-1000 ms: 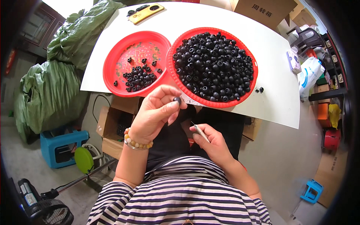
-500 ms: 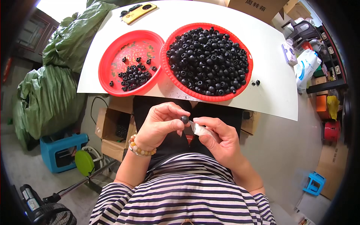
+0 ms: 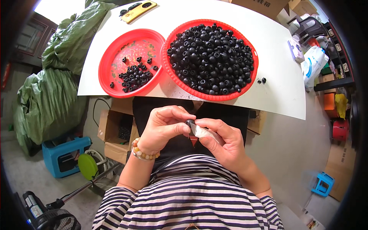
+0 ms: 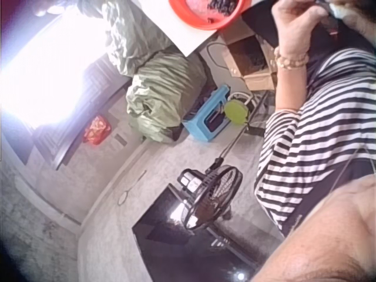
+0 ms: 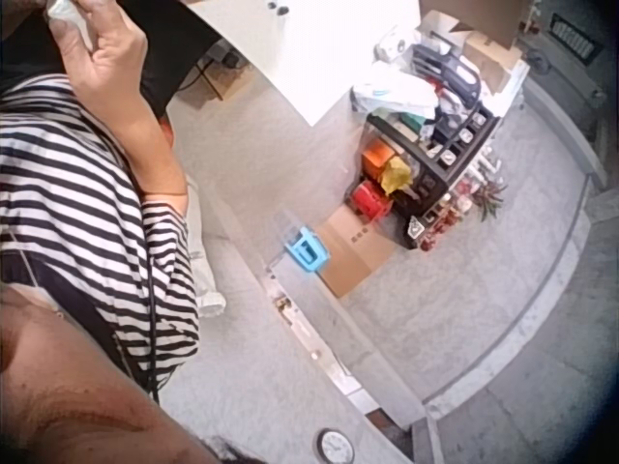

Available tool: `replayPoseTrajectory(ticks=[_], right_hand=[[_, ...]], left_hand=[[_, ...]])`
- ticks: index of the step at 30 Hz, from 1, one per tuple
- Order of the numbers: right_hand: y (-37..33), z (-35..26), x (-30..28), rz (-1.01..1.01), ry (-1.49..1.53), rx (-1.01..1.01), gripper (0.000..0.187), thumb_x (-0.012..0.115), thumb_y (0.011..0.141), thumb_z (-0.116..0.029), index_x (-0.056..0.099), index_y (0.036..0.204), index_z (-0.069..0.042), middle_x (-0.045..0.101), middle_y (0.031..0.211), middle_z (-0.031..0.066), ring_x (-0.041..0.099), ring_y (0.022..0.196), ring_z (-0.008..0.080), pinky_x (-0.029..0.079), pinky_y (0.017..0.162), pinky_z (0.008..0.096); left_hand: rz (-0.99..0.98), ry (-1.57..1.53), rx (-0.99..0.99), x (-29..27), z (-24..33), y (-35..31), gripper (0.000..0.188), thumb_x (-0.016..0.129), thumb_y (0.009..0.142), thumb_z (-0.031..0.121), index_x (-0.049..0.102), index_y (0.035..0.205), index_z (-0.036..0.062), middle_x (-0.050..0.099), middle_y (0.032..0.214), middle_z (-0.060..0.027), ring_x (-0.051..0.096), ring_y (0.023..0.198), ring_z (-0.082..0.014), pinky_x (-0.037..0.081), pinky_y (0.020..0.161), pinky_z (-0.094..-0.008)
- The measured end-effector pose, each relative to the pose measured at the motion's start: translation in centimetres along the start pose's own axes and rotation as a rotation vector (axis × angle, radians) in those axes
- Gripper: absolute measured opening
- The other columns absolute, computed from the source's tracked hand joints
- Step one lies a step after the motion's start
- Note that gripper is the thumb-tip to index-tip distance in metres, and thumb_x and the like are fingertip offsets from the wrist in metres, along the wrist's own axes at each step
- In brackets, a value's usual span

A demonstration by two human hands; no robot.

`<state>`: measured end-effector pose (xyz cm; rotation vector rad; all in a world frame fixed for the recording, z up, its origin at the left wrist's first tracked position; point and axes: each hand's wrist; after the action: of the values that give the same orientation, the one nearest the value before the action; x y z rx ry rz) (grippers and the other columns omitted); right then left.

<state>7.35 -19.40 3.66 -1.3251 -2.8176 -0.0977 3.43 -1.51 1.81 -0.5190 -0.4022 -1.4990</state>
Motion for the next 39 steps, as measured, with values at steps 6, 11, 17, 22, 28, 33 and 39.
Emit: replayPoseTrajectory(ticks=[6, 11, 17, 22, 28, 33, 39], right_hand=[[0.0, -0.1, 0.2, 0.004, -0.008, 0.021, 0.025, 0.061, 0.082, -0.009, 0.057, 0.106, -0.003, 0.063, 0.091, 0.0104, 0.061, 0.079, 0.0147, 0.047, 0.070, 0.0244], [-0.1, 0.1, 0.5, 0.014, 0.001, 0.006, 0.025, 0.061, 0.083, -0.009, 0.057, 0.107, -0.003, 0.063, 0.091, 0.0094, 0.060, 0.079, 0.0120, 0.046, 0.070, 0.0233], [0.1, -0.6, 0.6, -0.007, 0.049, 0.065, 0.024, 0.061, 0.083, -0.009, 0.057, 0.106, -0.003, 0.063, 0.090, 0.0090, 0.059, 0.078, 0.0110, 0.046, 0.070, 0.0225], [0.2, -0.9, 0.2, -0.048, 0.007, 0.032, 0.023, 0.060, 0.083, -0.008, 0.057, 0.106, -0.003, 0.063, 0.091, 0.0093, 0.060, 0.079, 0.0114, 0.046, 0.070, 0.0227], [0.4, -1.0, 0.0, -0.042, -0.013, 0.044, 0.024, 0.060, 0.084, -0.011, 0.056, 0.106, -0.003, 0.063, 0.090, 0.0090, 0.060, 0.079, 0.0115, 0.046, 0.070, 0.0227], [0.5, -0.9, -0.2, -0.062, 0.027, 0.048, 0.025, 0.057, 0.087, -0.015, 0.054, 0.109, -0.003, 0.063, 0.089, 0.0063, 0.057, 0.077, 0.0086, 0.045, 0.069, 0.0212], [0.7, -0.7, -1.1, 0.005, 0.171, 0.161, 0.027, 0.051, 0.091, -0.024, 0.051, 0.107, -0.002, 0.051, 0.075, -0.0030, 0.044, 0.066, 0.0017, 0.036, 0.060, 0.0157]], left_hand=[[-0.005, 0.081, 0.047, -0.1, 0.3, -0.1, 0.022, 0.073, 0.069, 0.005, 0.064, 0.087, -0.0022, 0.060, 0.079, -0.0078, 0.056, 0.072, -0.0131, 0.046, 0.063, -0.0231], [-0.019, 0.087, 0.080, -0.3, 0.0, 0.0, 0.023, 0.074, 0.068, 0.007, 0.065, 0.087, -0.0016, 0.060, 0.078, -0.0072, 0.054, 0.073, -0.0136, 0.044, 0.064, -0.0239], [-0.119, 0.141, 0.214, -1.5, -0.7, 0.4, 0.018, 0.069, 0.071, -0.003, 0.064, 0.089, -0.0038, 0.061, 0.084, -0.0100, 0.059, 0.076, -0.0139, 0.050, 0.067, -0.0242], [-0.111, 0.036, 0.186, -1.4, -0.8, 0.3, 0.019, 0.070, 0.070, -0.002, 0.065, 0.088, -0.0028, 0.061, 0.084, -0.0099, 0.058, 0.074, -0.0134, 0.050, 0.067, -0.0239], [-0.149, 0.098, 0.186, -1.5, -0.9, 0.3, 0.019, 0.070, 0.070, -0.002, 0.065, 0.089, -0.0021, 0.061, 0.085, -0.0108, 0.059, 0.075, -0.0146, 0.050, 0.067, -0.0246], [-0.104, -0.056, 0.119, -0.7, -0.9, 0.5, 0.022, 0.069, 0.075, 0.009, 0.064, 0.093, -0.0021, 0.060, 0.083, -0.0085, 0.057, 0.073, -0.0144, 0.048, 0.064, -0.0253], [-0.091, -0.176, 0.058, -0.6, -1.3, 0.5, 0.023, 0.060, 0.084, 0.013, 0.060, 0.099, -0.0042, 0.058, 0.080, -0.0070, 0.059, 0.070, -0.0128, 0.052, 0.065, -0.0262]])
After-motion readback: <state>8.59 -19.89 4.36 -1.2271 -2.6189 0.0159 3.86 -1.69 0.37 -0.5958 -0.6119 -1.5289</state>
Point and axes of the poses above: each hand's wrist, its own y-axis towards the middle knuckle, its own x-axis out of the palm, z = x × y
